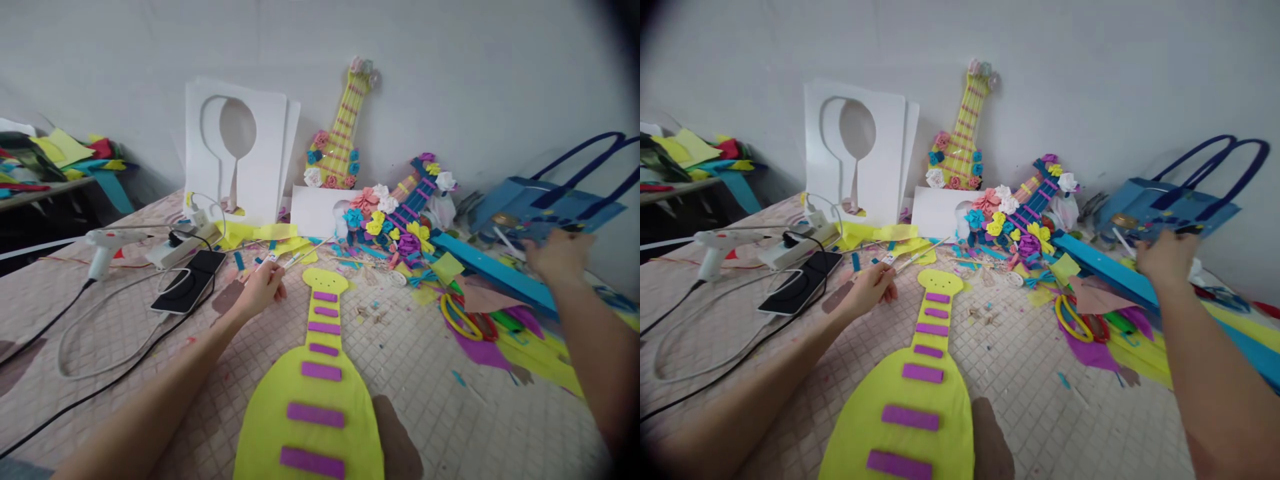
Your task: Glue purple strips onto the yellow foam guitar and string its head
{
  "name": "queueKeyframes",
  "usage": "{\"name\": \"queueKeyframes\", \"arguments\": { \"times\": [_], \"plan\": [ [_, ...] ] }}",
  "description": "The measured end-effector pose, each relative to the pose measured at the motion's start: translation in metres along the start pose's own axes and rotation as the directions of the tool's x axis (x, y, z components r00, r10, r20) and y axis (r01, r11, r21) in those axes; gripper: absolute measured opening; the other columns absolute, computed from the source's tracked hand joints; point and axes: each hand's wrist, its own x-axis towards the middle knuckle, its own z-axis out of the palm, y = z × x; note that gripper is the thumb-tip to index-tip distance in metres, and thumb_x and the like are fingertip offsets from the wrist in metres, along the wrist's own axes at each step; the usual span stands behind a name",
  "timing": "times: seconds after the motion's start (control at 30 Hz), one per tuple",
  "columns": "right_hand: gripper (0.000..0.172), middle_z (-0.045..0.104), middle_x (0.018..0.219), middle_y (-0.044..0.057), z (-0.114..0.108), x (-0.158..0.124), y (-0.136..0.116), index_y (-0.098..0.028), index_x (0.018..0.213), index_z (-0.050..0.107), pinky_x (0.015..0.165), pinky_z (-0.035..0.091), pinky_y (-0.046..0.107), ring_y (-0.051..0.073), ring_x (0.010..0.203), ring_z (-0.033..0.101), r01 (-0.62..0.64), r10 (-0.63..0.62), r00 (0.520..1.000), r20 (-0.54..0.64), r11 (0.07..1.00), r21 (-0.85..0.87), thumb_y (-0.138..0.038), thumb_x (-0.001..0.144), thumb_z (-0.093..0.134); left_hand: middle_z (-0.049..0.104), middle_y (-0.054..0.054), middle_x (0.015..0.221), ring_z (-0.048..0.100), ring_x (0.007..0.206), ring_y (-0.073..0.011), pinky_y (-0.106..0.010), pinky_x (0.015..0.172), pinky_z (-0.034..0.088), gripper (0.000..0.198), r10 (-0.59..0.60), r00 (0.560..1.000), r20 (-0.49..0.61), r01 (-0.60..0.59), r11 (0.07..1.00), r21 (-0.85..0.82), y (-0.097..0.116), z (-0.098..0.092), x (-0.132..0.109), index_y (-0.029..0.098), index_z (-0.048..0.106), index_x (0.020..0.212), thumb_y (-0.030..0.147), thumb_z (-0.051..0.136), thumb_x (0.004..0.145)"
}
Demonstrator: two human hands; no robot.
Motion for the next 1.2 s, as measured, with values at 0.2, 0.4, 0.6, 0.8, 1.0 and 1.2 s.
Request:
{"name": "queueKeyframes", "arguments": {
  "times": [0.2, 0.4, 0.6, 0.8, 1.0, 1.2],
  "plan": [
    [0.040, 0.065, 0.073, 0.024, -0.002, -0.043, -0.061, -0.003, 0.092, 0.069, 0.057, 0.031, 0.038, 0.027, 0.069, 0.057, 0.084, -0.116, 0.985, 0.130, 0.971, 0.225, -0.035, 0.092, 0.044, 0.061, 0.003, 0.052, 0.054, 0.043, -0.0121, -0.020, 0.043, 0.038, 0.021, 0.022, 0.999, 0.035, -0.021, 1.000, -0.017, 0.002, 0.007, -0.001, 0.021, 0.041, 0.081, 0.040, 0.038, 0.090],
    [0.013, 0.069, 0.092, 0.005, 0.017, -0.096, -0.176, -0.021, 0.089, 0.068, 0.071, 0.044, 0.026, 0.017, 0.080, 0.062, 0.479, -0.700, 0.672, 0.241, 0.660, 0.579, -0.029, 0.083, 0.060, 0.062, 0.002, 0.054, 0.055, 0.043, -0.0134, -0.022, 0.045, 0.039, 0.023, 0.004, 0.999, 0.051, -0.003, 1.000, -0.028, -0.002, 0.008, -0.003, 0.021, 0.042, 0.082, 0.043, 0.038, 0.089],
    [0.019, 0.064, 0.101, 0.008, 0.040, -0.091, -0.225, -0.015, 0.100, 0.063, 0.083, 0.049, 0.036, 0.018, 0.091, 0.061, 0.520, -0.797, 0.521, 0.306, 0.581, 0.626, -0.028, 0.089, 0.056, 0.061, 0.003, 0.052, 0.054, 0.042, -0.0126, -0.022, 0.044, 0.039, 0.023, 0.006, 0.999, 0.041, -0.004, 0.999, -0.047, -0.005, 0.006, -0.005, 0.021, 0.041, 0.081, 0.043, 0.039, 0.089],
    [0.030, 0.061, 0.113, 0.007, 0.057, -0.082, -0.225, -0.016, 0.115, 0.058, 0.079, 0.053, 0.038, 0.017, 0.093, 0.062, 0.472, -0.812, 0.436, 0.388, 0.574, 0.669, -0.034, 0.091, 0.054, 0.061, 0.003, 0.053, 0.055, 0.043, -0.0132, -0.023, 0.045, 0.039, 0.022, 0.026, 0.999, 0.041, -0.024, 0.999, -0.046, -0.004, 0.005, -0.005, 0.021, 0.042, 0.081, 0.042, 0.039, 0.090],
    [0.018, 0.062, 0.072, 0.001, 0.054, -0.075, -0.214, -0.017, 0.085, 0.060, 0.060, 0.046, 0.025, 0.015, 0.067, 0.059, 0.358, -0.765, 0.550, 0.334, 0.578, 0.734, -0.032, 0.077, 0.066, 0.061, 0.003, 0.053, 0.054, 0.043, -0.0136, -0.024, 0.046, 0.040, 0.021, 0.017, 0.999, 0.027, -0.015, 0.998, -0.068, -0.004, 0.004, -0.005, 0.022, 0.041, 0.080, 0.041, 0.040, 0.089],
    [0.020, 0.062, 0.066, 0.000, 0.037, -0.083, -0.203, -0.019, 0.077, 0.057, 0.051, 0.042, 0.024, 0.013, 0.056, 0.056, 0.253, -0.778, 0.560, 0.286, 0.489, 0.834, -0.037, 0.082, 0.050, 0.061, 0.003, 0.053, 0.055, 0.043, -0.0130, -0.023, 0.046, 0.039, 0.022, 0.025, 0.999, 0.024, -0.024, 0.998, -0.061, -0.006, 0.005, -0.004, 0.021, 0.041, 0.080, 0.042, 0.040, 0.089]
  ]
}}
